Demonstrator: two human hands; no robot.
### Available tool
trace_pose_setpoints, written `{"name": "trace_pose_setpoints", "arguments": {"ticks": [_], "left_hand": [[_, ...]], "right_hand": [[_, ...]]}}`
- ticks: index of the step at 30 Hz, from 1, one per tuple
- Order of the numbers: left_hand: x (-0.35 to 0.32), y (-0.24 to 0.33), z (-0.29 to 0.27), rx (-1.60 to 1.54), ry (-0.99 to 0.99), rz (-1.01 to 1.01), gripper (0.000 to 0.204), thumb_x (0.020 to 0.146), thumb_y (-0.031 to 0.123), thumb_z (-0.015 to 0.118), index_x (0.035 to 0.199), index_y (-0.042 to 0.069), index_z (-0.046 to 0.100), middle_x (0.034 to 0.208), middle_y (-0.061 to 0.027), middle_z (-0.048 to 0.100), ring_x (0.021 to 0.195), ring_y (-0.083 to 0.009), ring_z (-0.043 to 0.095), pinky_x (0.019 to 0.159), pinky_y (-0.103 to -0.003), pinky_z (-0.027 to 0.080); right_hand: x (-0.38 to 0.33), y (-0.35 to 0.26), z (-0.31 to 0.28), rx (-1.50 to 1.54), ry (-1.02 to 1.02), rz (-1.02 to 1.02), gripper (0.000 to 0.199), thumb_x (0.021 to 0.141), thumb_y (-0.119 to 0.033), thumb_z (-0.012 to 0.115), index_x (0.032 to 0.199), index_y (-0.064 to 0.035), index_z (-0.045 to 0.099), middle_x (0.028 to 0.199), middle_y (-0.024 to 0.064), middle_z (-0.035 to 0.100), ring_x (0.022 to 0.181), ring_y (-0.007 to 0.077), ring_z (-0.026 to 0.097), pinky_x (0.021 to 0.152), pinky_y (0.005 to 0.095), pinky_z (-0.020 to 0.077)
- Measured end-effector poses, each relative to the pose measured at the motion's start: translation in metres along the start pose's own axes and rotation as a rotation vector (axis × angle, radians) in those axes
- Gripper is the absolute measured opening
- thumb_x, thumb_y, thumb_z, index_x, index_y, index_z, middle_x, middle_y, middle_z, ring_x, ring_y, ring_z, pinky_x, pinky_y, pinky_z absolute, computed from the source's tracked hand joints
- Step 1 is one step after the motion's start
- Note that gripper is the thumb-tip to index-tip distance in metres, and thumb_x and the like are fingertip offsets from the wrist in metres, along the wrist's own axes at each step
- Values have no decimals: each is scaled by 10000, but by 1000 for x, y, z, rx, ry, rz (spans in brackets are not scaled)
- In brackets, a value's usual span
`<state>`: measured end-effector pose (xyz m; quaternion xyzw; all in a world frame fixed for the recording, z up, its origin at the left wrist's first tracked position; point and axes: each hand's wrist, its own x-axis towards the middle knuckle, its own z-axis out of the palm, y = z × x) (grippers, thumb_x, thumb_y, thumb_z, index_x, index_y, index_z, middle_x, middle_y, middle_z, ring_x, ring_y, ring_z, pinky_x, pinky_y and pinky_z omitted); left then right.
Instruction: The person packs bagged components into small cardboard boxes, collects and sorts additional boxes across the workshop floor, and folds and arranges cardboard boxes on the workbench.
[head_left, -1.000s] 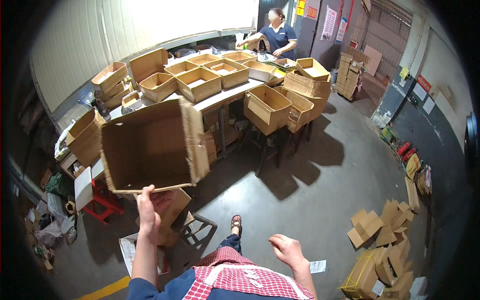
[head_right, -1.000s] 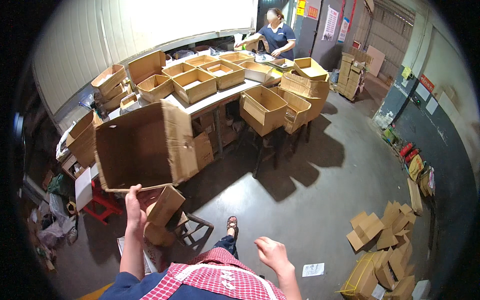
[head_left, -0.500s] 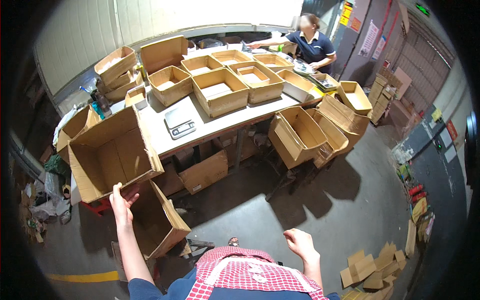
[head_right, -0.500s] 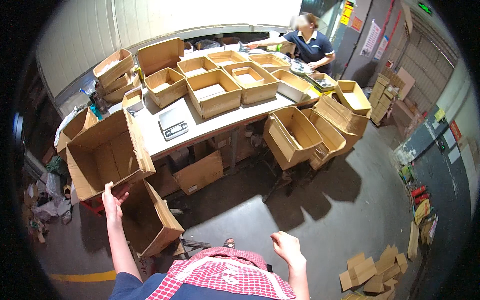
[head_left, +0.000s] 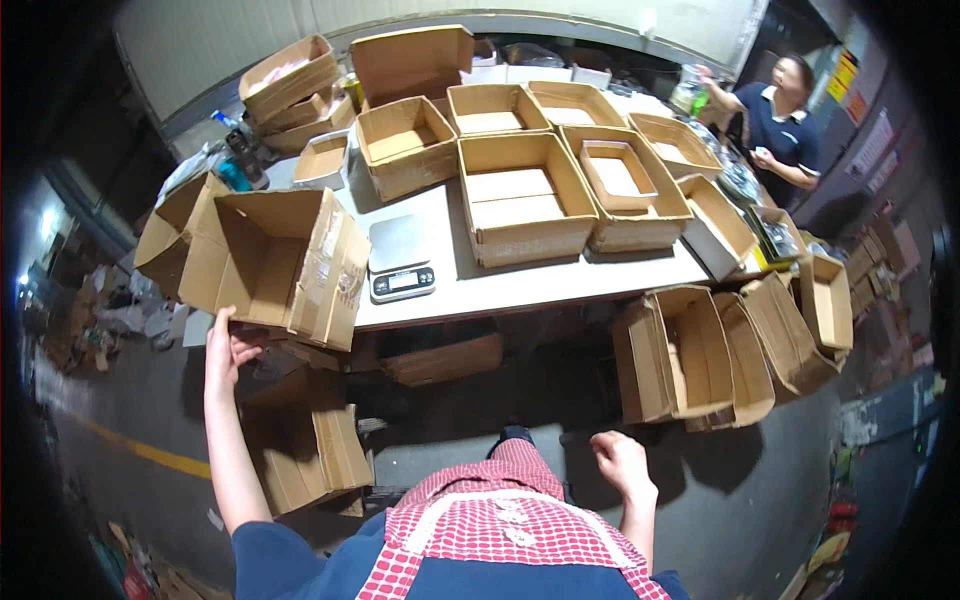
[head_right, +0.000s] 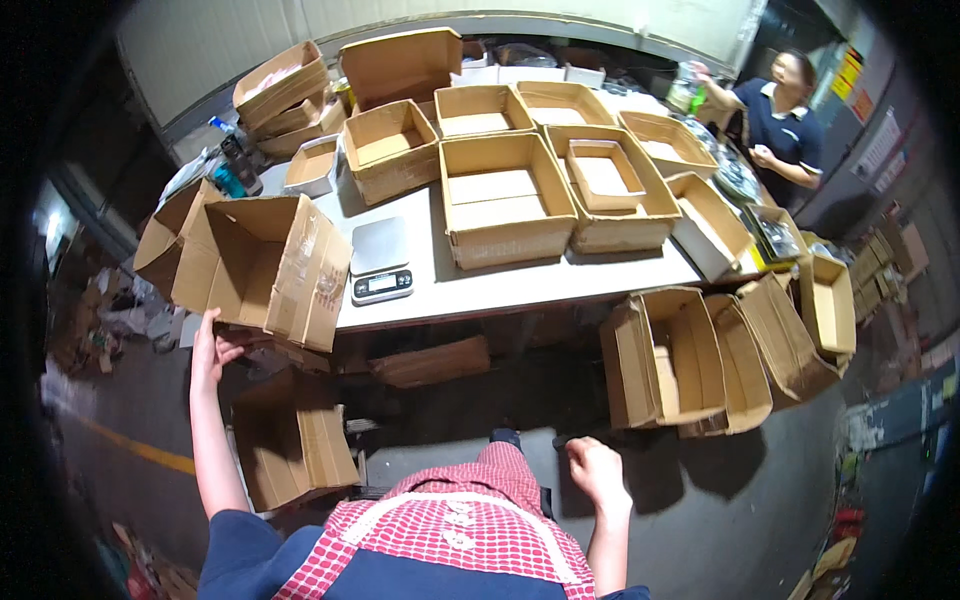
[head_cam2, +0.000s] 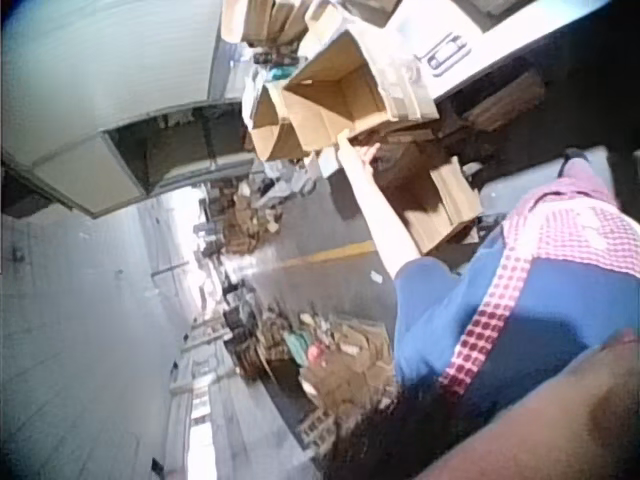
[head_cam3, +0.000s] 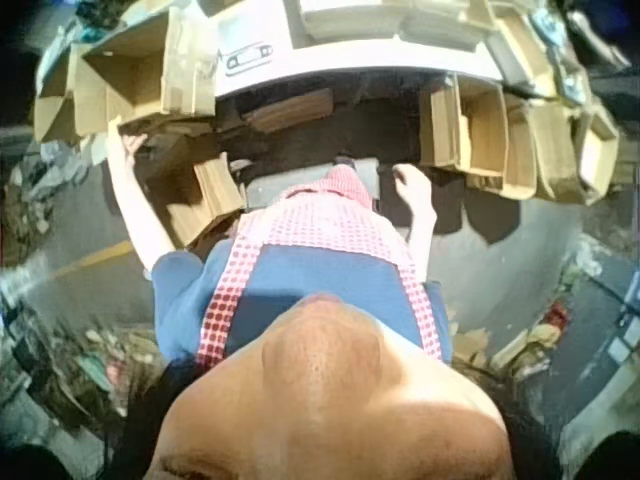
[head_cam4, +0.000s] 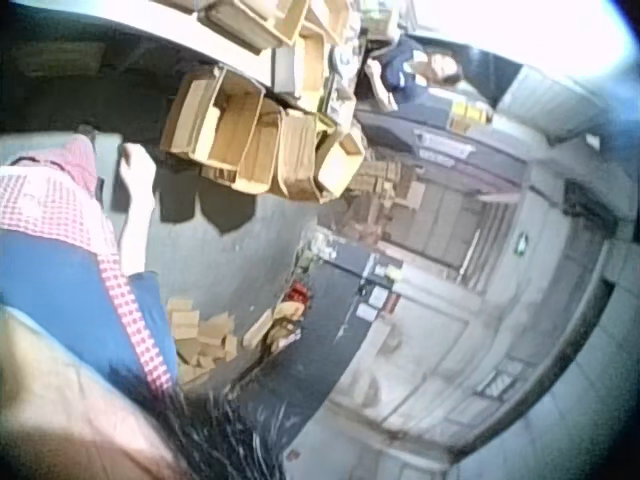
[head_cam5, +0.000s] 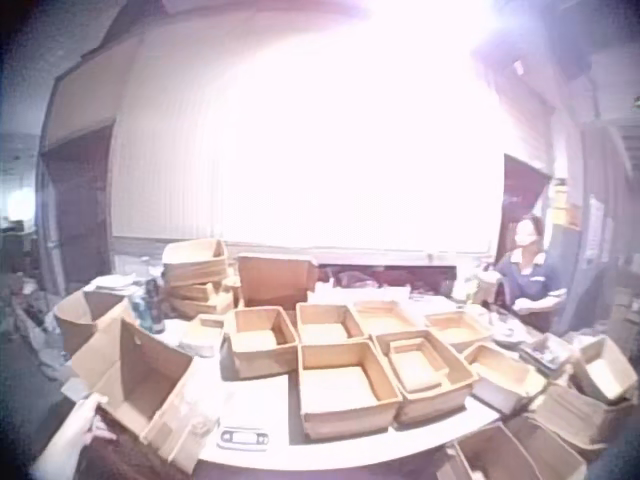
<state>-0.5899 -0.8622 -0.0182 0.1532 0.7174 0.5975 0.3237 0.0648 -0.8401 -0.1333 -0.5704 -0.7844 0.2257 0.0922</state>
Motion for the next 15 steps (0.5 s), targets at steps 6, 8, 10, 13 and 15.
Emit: {"name": "trace_pose_setpoints", "arguments": {"ticks": [6,8,10,13,15], "left_hand": [[56,12,24,192,228,5,569,849,593,654,977,40,616,579,29,453,451,-81,452,504,-285,539],[65,14,21,184,271,-4,587,854,612,642,961,35,646,583,26,479,469,-79,470,499,-269,519],[80,19,24,267,291,23,569,858,623,643,850,54,644,585,36,469,488,-79,469,486,-258,482],[113,22,39,234,361,81,539,869,625,665,733,109,595,560,52,423,470,-77,427,465,-244,413],[137,21,26,148,288,87,492,916,554,651,891,63,644,715,22,518,603,-76,501,598,-248,490]], "right_hand": [[138,49,-75,99,313,-201,166,827,-27,630,982,-61,678,991,131,699,903,338,682,793,414,559],[179,50,-101,-3,334,-191,190,818,-12,636,997,-60,677,1000,136,699,890,352,680,778,406,561],[215,37,-125,45,425,-283,223,806,6,643,1017,-56,677,1006,138,699,873,361,678,754,401,562],[255,26,-124,124,405,-263,242,861,14,617,1085,-48,686,1066,148,703,925,339,698,794,382,567],[278,7,-113,181,344,-261,254,894,11,595,1129,-43,674,1145,149,687,999,345,688,841,384,562]]}}
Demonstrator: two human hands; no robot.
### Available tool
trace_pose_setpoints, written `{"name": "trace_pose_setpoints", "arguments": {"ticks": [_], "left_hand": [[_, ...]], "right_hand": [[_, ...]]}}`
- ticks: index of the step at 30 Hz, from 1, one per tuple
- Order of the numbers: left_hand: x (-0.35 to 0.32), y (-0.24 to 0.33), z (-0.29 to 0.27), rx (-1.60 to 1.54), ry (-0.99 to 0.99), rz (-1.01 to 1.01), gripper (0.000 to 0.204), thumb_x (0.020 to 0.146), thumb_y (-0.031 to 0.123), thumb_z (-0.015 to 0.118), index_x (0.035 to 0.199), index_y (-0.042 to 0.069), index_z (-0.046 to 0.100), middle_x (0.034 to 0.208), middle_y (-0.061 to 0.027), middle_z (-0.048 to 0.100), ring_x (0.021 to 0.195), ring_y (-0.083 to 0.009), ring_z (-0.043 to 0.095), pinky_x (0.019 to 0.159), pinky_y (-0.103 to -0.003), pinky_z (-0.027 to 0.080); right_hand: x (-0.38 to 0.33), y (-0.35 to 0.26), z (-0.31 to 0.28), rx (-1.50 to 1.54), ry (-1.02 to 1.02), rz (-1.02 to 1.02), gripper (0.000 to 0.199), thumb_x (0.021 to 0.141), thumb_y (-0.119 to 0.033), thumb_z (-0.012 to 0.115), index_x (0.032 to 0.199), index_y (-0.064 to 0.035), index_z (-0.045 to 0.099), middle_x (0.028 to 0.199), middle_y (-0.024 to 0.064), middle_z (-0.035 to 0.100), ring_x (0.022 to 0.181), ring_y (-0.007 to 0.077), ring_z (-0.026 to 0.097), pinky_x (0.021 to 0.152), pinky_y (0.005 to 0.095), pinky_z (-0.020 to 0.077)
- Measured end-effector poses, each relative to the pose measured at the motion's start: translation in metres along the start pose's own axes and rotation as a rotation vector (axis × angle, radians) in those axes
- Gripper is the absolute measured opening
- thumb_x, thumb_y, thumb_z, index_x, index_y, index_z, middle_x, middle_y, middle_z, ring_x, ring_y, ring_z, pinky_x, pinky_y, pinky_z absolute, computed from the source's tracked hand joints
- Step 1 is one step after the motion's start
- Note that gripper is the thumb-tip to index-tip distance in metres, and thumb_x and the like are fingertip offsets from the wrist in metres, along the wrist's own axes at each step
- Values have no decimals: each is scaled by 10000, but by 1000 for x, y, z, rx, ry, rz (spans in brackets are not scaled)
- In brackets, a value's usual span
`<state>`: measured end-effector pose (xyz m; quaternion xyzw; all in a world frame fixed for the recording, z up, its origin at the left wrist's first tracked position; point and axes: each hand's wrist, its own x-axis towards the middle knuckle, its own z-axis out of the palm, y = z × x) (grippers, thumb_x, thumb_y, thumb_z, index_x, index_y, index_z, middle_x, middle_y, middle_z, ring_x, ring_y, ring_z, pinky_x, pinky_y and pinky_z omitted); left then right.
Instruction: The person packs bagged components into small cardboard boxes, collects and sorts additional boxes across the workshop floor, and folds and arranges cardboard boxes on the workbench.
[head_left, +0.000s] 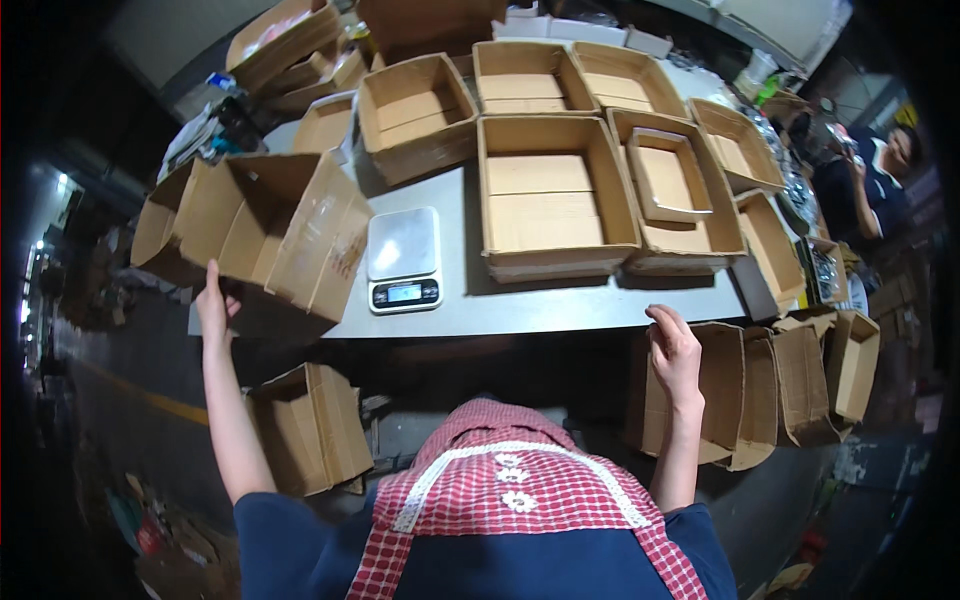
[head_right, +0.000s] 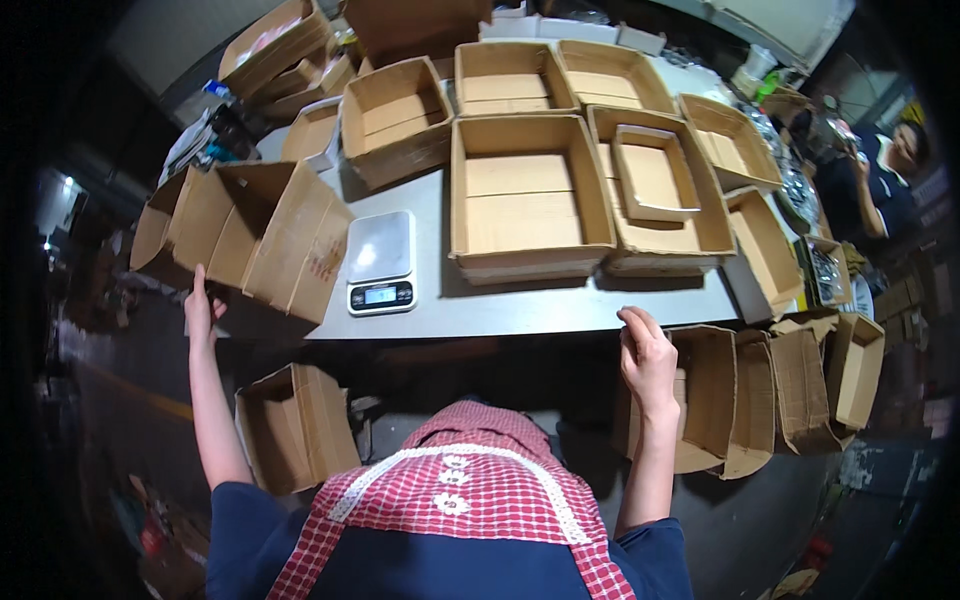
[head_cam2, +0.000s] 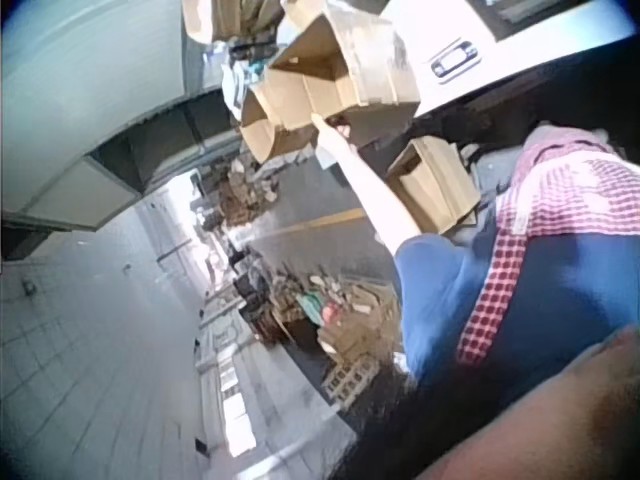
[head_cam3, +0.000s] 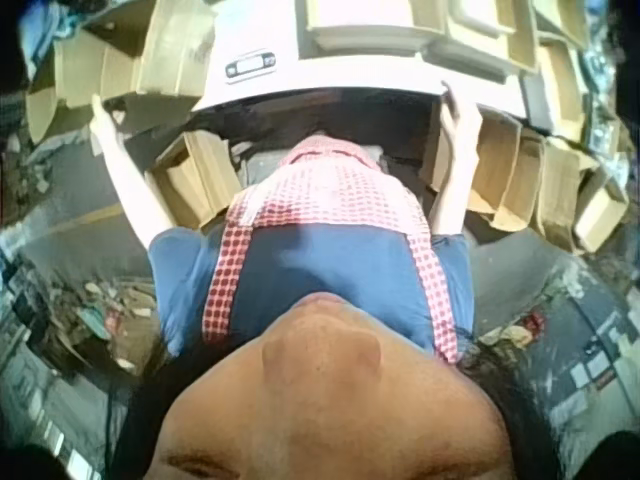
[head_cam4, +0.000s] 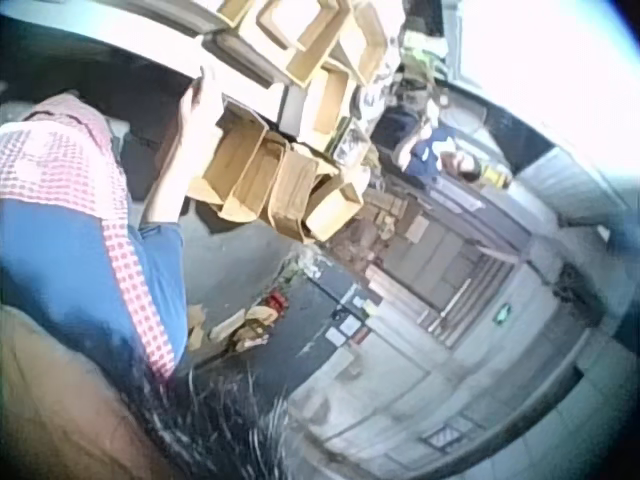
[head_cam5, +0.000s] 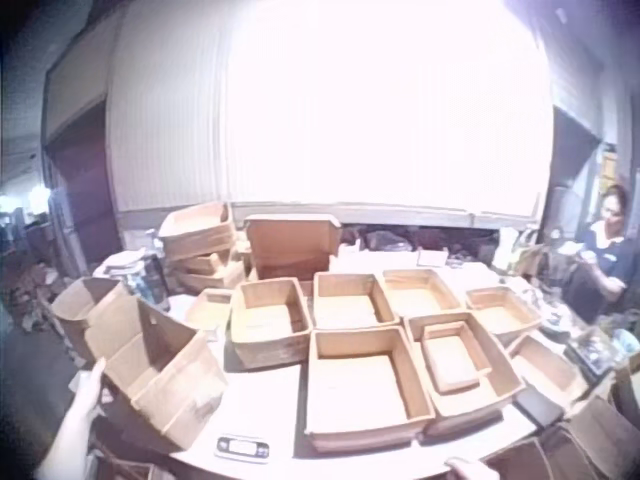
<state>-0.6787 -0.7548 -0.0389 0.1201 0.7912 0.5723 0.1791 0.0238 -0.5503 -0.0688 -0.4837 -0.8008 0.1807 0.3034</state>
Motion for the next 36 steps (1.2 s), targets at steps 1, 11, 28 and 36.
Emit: {"name": "trace_pose_setpoints", "arguments": {"ticks": [1,11,28,36], "left_hand": [[6,-5,6,-83,32,36,465,940,507,645,980,45,670,778,14,542,677,-74,539,686,-263,524],[-109,-117,114,-76,-95,102,215,934,1,541,1131,40,618,1034,-34,624,821,-103,552,707,-242,476],[-138,-97,175,990,-692,870,747,709,65,621,1399,-140,422,946,-161,576,899,-316,547,853,-403,484],[-135,-59,193,1166,-750,695,492,783,90,589,1248,-68,591,946,-207,672,907,-369,624,802,-465,522]], "right_hand": [[8,-8,14,13,-26,-4,254,894,11,595,1129,-43,674,1145,149,687,999,345,688,841,384,562],[12,-74,160,85,-472,115,552,835,-18,621,1371,-50,495,1441,193,481,1144,392,605,961,456,511],[63,-88,196,15,-594,87,410,808,-38,622,1212,-100,583,1248,173,542,944,424,648,819,489,546],[68,-48,161,143,-643,-36,235,829,-97,600,1058,-51,587,1134,170,589,926,405,636,791,494,524]]}}
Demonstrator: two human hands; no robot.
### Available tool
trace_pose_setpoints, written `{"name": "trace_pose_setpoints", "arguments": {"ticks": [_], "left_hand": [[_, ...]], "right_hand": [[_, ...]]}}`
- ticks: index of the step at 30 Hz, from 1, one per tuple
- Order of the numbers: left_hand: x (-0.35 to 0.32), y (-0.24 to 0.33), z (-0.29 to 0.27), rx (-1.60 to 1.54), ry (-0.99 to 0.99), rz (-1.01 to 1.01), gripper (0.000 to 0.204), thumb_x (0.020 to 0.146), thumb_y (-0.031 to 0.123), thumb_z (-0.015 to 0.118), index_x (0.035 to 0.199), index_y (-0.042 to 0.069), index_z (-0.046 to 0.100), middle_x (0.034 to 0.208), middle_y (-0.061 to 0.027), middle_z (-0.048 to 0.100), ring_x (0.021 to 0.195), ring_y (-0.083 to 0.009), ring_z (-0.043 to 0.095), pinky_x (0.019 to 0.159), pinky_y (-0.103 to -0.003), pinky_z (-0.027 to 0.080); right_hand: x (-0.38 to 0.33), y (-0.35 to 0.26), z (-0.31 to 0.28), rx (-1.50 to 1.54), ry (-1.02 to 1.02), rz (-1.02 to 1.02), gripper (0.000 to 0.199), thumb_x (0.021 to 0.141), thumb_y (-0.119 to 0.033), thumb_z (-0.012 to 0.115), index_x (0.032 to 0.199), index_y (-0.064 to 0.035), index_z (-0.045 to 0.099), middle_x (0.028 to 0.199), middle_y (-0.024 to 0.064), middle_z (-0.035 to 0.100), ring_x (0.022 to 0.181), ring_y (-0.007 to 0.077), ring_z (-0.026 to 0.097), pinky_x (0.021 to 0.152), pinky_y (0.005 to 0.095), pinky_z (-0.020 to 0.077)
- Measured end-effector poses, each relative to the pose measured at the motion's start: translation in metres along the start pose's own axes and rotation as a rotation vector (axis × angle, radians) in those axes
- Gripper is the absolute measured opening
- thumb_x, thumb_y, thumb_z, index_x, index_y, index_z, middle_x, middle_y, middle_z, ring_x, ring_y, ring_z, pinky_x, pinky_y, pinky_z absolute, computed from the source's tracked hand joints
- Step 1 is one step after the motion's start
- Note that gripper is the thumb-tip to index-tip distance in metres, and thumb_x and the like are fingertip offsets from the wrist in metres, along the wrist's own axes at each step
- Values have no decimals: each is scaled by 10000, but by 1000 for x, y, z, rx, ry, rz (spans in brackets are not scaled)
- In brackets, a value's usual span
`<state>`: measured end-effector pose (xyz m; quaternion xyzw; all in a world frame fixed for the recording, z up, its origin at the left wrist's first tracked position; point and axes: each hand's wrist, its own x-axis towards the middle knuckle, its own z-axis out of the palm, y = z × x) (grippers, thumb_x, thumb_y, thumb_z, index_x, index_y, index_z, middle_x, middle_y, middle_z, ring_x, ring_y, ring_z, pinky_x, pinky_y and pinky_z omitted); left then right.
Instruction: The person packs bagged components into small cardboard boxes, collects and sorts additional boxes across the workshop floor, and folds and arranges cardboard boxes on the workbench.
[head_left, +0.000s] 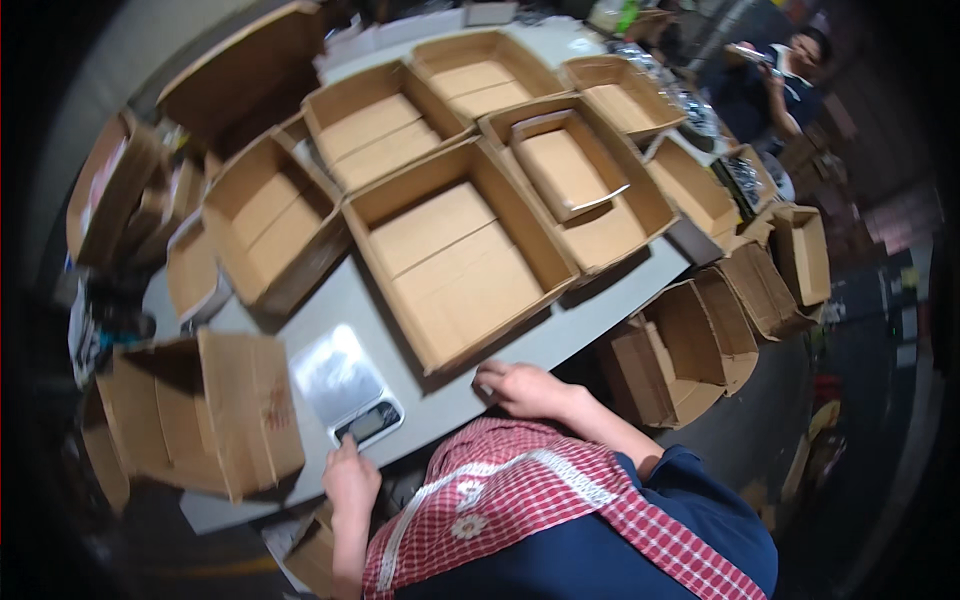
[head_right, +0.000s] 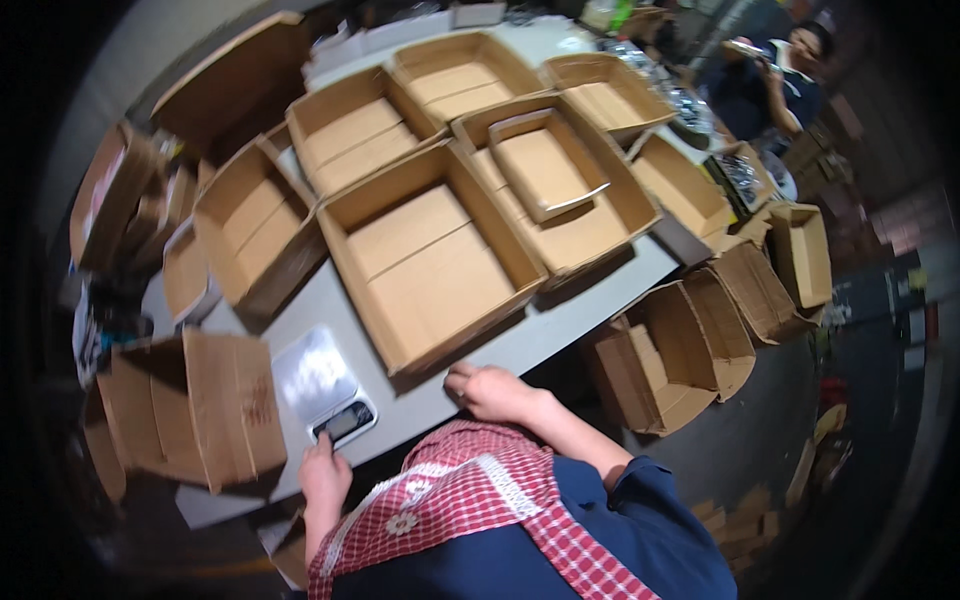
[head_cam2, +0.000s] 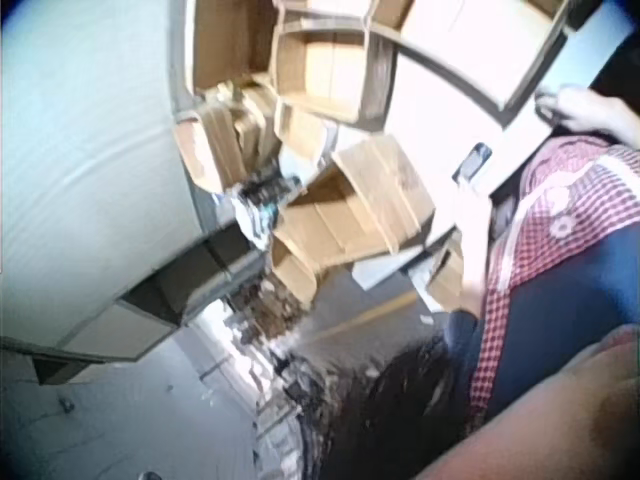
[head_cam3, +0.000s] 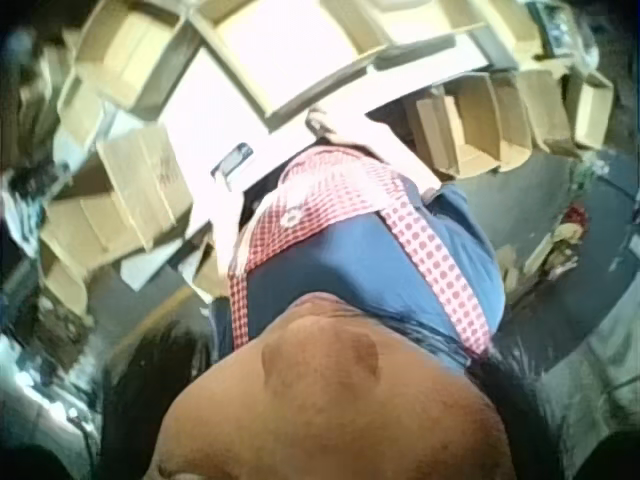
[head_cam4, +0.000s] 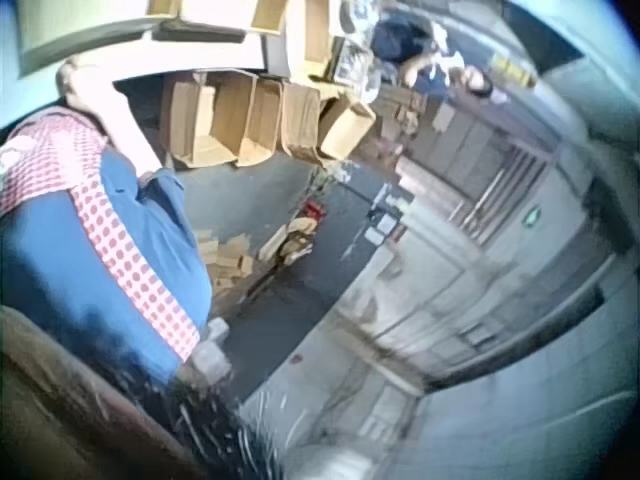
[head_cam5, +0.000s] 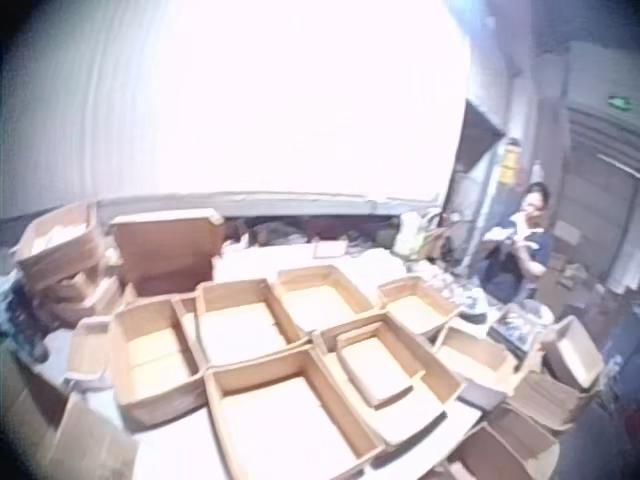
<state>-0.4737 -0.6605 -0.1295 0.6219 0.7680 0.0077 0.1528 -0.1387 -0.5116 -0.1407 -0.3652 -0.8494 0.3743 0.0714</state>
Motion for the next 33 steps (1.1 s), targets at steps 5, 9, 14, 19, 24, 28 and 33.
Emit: {"name": "trace_pose_setpoints", "arguments": {"ticks": [5,9,14,19,24,28,33], "left_hand": [[38,19,-4,-444,271,-185,283,868,77,580,1105,-12,709,813,-177,710,776,-313,691,728,-405,529],[88,105,-44,-601,322,-224,281,933,115,577,1157,-8,694,864,-149,728,748,-242,685,689,-335,526],[163,181,-46,-303,278,-77,431,881,143,663,1255,-57,589,1093,-258,658,1011,-367,633,874,-435,493],[225,147,1,-24,321,-125,711,831,101,681,1378,-174,320,1299,-393,479,1167,-487,533,1037,-475,418],[273,180,7,-254,413,-267,652,810,14,637,1389,-105,360,1302,-334,511,1225,-471,496,1050,-482,396],[367,236,0,-281,456,-194,651,812,22,638,1389,-105,361,1297,-334,514,1218,-471,500,1045,-482,400],[476,283,-10,-276,499,-119,651,815,33,638,1388,-106,363,1291,-335,518,1210,-470,506,1038,-483,405]], "right_hand": [[-23,33,-94,164,146,-108,315,945,-194,571,1213,-35,618,1150,173,650,1017,366,652,871,448,530],[-47,85,-200,545,340,-44,212,934,-102,596,1112,-26,684,976,94,711,866,183,692,781,316,553],[-56,201,-315,794,842,52,196,879,3,547,1014,14,688,927,50,700,748,104,666,722,266,549],[-43,313,-409,539,985,289,213,780,-24,613,968,-28,714,962,96,707,764,148,674,745,284,549],[-14,421,-479,108,1067,334,261,704,-20,604,935,-44,723,1026,152,656,891,261,670,833,358,546],[36,502,-542,-125,1104,355,252,702,8,570,910,-23,709,1061,178,631,961,307,659,865,379,545],[101,569,-620,-201,1138,440,190,740,-16,573,890,-41,687,1081,184,644,1058,379,623,922,442,507]]}}
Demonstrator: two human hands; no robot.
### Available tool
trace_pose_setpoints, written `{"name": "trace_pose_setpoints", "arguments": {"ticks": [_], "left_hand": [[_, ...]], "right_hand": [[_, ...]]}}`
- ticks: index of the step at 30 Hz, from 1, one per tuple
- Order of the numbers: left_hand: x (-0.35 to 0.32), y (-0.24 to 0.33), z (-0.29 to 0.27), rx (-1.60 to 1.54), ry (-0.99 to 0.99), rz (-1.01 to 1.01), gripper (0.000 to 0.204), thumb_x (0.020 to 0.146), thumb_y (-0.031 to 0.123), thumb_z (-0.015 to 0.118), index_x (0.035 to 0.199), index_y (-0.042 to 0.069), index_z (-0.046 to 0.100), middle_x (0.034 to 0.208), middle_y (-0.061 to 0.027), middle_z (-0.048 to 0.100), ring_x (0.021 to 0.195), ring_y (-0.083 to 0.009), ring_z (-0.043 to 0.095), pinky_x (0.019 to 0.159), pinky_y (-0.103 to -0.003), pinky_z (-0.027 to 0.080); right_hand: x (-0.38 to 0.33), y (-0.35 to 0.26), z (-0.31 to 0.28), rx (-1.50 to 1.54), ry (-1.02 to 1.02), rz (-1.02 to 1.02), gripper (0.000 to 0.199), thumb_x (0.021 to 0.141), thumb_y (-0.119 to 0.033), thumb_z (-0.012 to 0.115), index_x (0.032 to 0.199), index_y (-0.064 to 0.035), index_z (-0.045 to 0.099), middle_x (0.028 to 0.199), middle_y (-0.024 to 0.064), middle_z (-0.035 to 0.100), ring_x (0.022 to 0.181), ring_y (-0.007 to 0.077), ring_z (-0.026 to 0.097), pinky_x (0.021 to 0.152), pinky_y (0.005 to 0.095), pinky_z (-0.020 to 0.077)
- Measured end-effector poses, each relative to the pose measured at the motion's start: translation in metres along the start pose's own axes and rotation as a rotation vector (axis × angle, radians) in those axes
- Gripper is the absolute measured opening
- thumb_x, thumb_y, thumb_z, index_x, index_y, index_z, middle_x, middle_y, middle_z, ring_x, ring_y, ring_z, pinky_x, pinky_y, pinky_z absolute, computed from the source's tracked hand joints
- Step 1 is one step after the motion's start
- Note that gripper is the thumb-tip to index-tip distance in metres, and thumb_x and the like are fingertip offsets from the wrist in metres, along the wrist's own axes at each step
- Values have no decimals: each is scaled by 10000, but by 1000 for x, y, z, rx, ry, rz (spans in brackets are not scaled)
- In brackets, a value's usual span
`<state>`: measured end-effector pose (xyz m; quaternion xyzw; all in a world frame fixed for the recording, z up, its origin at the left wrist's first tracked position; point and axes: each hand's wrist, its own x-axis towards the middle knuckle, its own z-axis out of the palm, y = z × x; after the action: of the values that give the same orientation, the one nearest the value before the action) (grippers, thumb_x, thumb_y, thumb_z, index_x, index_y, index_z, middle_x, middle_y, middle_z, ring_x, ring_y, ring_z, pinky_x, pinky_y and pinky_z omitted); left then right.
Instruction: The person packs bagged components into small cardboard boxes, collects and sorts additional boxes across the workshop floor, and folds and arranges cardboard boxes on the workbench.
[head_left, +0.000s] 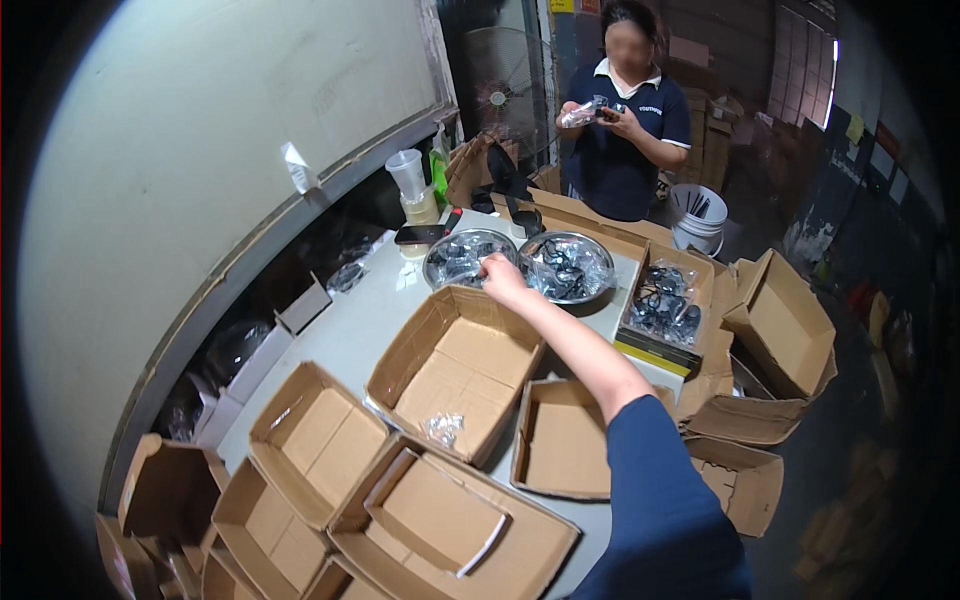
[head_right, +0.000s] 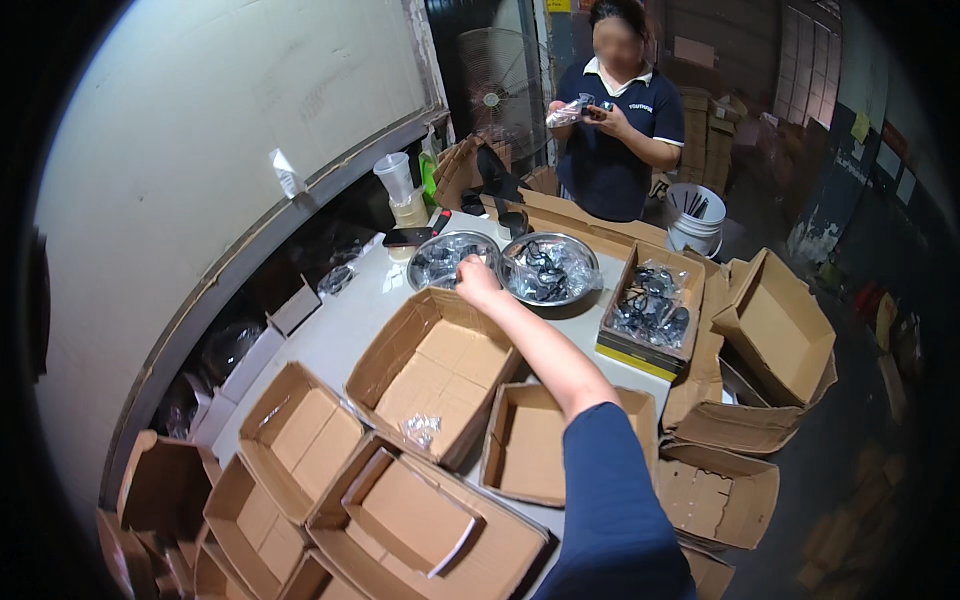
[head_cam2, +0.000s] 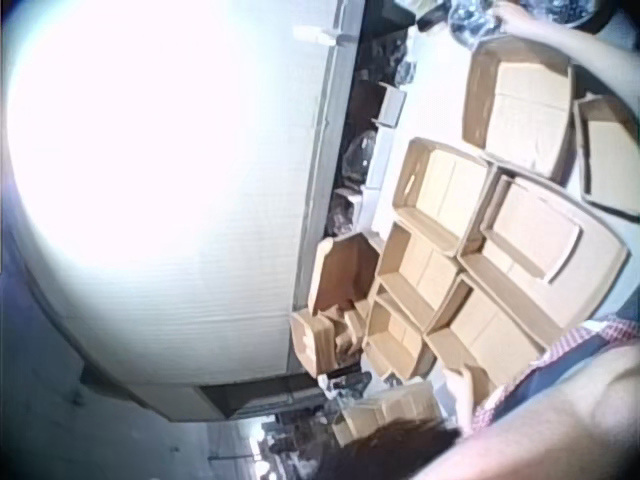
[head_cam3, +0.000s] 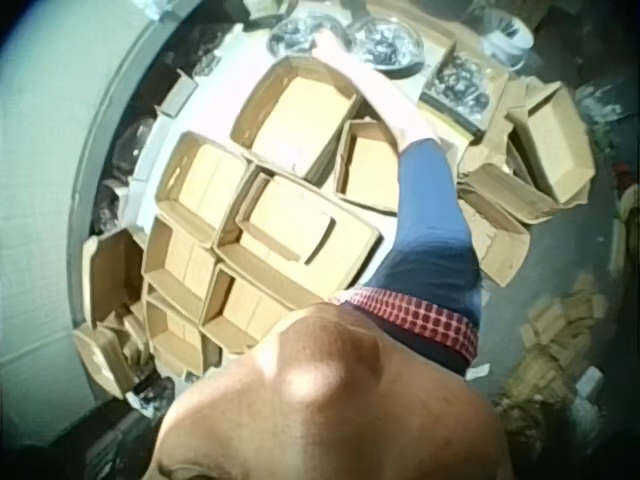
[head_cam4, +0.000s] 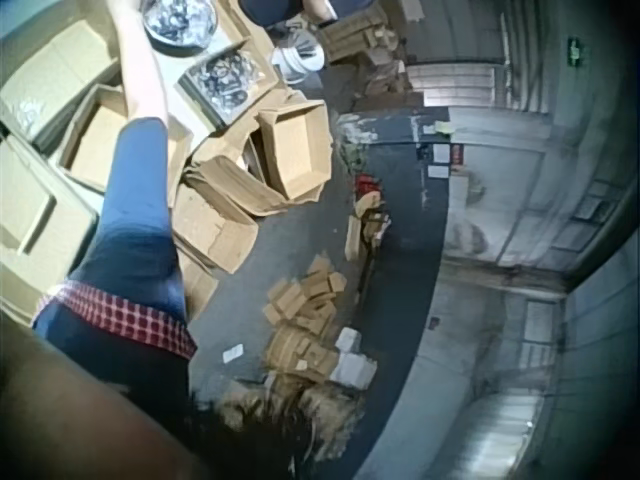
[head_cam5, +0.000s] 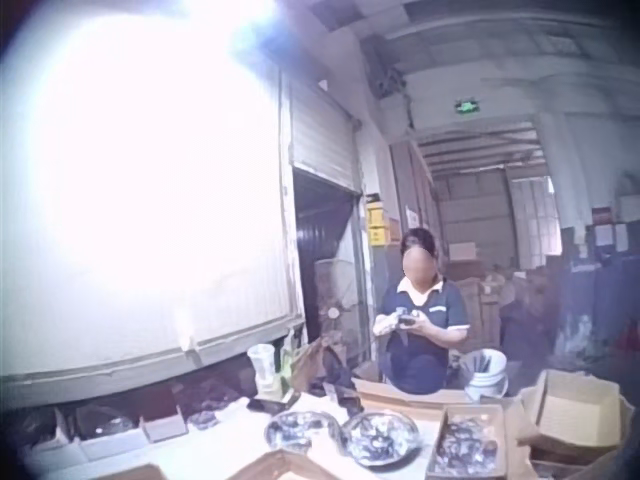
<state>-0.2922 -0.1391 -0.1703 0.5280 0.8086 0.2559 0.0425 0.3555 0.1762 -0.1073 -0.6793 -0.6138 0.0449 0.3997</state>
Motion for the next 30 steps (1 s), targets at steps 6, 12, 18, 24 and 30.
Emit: {"name": "trace_pose_setpoints", "arguments": {"ticks": [6,12,18,24,30], "left_hand": [[57,27,51,27,6,19,650,818,45,638,1388,-107,364,1283,-336,523,1199,-469,512,1031,-483,410],[72,25,71,93,-21,16,650,821,58,638,1387,-107,366,1275,-337,527,1189,-468,519,1023,-483,416],[55,36,102,97,-90,25,650,824,71,639,1387,-108,367,1268,-338,532,1179,-468,525,1015,-484,421],[48,48,111,94,-127,51,650,827,83,639,1386,-108,369,1260,-339,536,1169,-467,532,1008,-484,427],[29,51,115,80,-140,39,650,830,96,640,1386,-109,370,1253,-340,541,1159,-466,539,1000,-484,433]], "right_hand": [[90,16,64,-194,-193,154,411,806,-102,612,1201,11,595,1294,229,584,1172,383,603,1001,449,493],[103,42,115,-534,-266,256,595,819,-348,713,1292,-14,572,1288,222,616,1180,360,617,981,451,508],[115,63,116,-122,-110,478,265,788,-187,640,1017,-117,754,1119,181,709,1087,343,672,934,447,531],[122,72,124,144,272,337,186,751,-222,716,857,-72,744,892,163,734,901,327,705,795,413,552],[130,65,122,1188,277,565,88,910,-152,610,895,-75,651,833,58,681,752,228,656,659,408,516]]}}
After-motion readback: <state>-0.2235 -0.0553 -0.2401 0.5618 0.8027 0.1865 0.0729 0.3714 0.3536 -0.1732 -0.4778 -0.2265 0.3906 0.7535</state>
